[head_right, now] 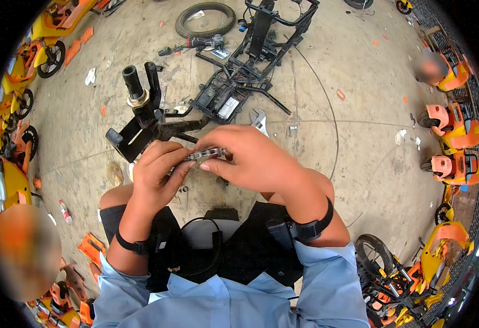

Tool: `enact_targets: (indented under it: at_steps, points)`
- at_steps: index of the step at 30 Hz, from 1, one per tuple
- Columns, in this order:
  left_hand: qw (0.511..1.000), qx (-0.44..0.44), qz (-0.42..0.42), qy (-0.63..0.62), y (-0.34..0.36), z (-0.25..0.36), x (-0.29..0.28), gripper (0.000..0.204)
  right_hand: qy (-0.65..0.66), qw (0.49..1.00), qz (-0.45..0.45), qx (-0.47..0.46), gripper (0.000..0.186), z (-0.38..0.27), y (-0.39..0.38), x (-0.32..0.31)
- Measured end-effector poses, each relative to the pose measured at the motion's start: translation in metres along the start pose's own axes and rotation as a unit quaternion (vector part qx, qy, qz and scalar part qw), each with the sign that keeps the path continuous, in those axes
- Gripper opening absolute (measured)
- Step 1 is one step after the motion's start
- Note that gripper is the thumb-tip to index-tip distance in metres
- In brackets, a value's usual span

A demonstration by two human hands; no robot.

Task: The person uses a wrench and their hands to disassemble and reassemble parts of a motorcycle chain and frame while sitting in a large warehouse.

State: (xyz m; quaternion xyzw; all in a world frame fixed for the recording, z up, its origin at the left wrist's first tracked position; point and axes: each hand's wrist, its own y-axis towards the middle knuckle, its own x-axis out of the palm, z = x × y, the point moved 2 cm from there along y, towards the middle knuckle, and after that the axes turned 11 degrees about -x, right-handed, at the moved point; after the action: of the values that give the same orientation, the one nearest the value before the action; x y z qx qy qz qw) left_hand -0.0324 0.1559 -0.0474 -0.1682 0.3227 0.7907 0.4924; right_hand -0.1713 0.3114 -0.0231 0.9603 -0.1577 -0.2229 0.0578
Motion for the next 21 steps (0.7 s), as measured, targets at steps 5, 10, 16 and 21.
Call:
enact_targets:
  at_steps: [5, 10, 16, 21]
  points:
    - [1.000, -0.008, 0.004, 0.010, 0.001, 0.002, -0.002, 0.029, -0.156, 0.981, -0.001, -0.117, 0.019, 0.005, 0.004, 0.005]
    - [1.000, -0.006, 0.002, 0.012, -0.002, 0.001, -0.003, 0.028, -0.216, 0.961, 0.016, -0.173, 0.017, 0.001, 0.003, 0.010]
    - [0.999, -0.014, 0.021, 0.040, -0.009, 0.003, -0.004, 0.026, -0.271, 0.948, -0.013, -0.165, 0.017, 0.002, -0.003, 0.013]
    - [0.994, -0.102, 0.049, -0.008, -0.015, -0.014, 0.005, 0.016, -0.214, 0.961, 0.026, -0.174, 0.013, 0.024, -0.001, 0.025]
